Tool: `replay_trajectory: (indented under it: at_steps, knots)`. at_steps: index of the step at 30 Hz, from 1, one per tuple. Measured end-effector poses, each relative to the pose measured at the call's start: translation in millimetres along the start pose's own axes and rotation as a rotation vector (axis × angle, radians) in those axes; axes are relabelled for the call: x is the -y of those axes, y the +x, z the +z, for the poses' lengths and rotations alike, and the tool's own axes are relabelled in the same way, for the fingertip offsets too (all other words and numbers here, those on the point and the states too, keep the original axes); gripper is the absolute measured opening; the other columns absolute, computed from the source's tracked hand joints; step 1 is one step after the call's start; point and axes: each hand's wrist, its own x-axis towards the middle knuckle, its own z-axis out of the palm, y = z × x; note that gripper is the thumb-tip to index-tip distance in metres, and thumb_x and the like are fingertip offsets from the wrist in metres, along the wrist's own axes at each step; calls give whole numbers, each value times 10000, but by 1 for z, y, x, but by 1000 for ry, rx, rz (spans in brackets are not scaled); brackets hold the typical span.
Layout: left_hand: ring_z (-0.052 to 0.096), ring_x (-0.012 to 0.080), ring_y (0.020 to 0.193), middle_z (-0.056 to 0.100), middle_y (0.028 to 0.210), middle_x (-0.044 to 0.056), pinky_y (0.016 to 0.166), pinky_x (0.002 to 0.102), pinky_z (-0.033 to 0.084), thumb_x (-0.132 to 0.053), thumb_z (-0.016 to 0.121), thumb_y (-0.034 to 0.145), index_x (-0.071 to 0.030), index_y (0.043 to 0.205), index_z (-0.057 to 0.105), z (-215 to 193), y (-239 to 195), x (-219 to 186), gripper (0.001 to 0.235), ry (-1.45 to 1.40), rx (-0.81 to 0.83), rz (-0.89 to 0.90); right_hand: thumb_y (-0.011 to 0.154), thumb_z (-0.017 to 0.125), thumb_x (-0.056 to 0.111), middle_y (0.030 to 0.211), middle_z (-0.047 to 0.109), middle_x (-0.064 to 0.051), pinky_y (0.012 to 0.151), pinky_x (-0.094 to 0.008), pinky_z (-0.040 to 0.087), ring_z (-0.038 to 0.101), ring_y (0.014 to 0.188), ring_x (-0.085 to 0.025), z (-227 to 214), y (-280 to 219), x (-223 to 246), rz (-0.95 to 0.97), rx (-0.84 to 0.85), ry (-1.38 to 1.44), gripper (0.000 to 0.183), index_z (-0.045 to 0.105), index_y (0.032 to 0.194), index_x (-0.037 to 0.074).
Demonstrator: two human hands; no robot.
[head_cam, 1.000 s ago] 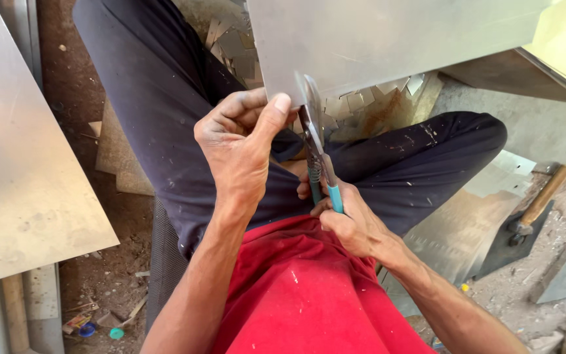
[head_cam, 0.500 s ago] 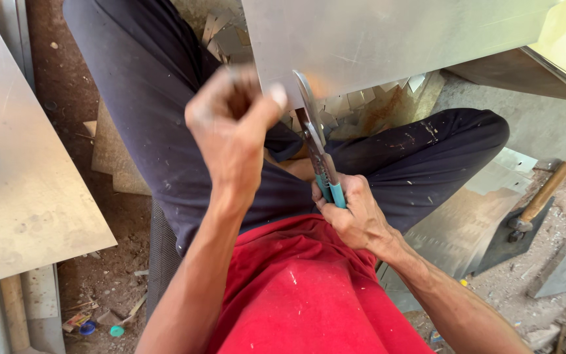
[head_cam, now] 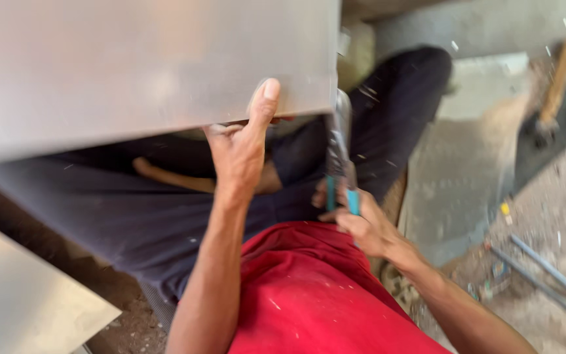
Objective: The person cuts a metal sheet using tin snips, removing small rectangular pieces from the edge of the sheet.
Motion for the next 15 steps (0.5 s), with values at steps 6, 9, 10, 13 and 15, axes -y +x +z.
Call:
replay_trajectory:
  at_steps: [6,9,10,13,15]
  knots:
    - [666,106,784,725,909,23,720,249,542,-213,766,970,7,1053,756,41,-9,0,235,-28,36,-71,676,486,151,1105,607,-104,762,-343,573,597,957,-193,21,18,24,-47,-80,167,647,517,1305,1]
    - [658,104,798,728,911,31,737,248,538,-179,759,992,12,1066,760,42,-12,-3,205,45,38,-51,665,496,134,1099,582,-100,796,-339,576,577,996,-192,25,20,33,-87,-102,175,645,507,1295,-3]
    - [667,106,797,729,913,30,739,249,548,-176,761,987,11,1069,760,43,-12,-3,204,39,39,-47,665,500,135,1088,576,-100,797,-335,576,572,989,-193,25,21,34,-93,-104,162,638,510,1287,-3]
    - [686,110,799,732,920,25,747,253,566,-162,769,975,10,1070,758,43,-10,-2,196,19,35,-43,659,496,134,1012,578,-79,729,-321,551,565,911,-175,25,21,35,-71,-137,160,571,535,1213,3]
    - [687,112,811,732,930,23,753,255,568,-145,778,969,12,1061,752,43,-10,0,184,10,22,-54,666,499,132,896,574,-67,657,-317,506,547,800,-166,24,21,31,-76,-167,112,453,556,1096,0]
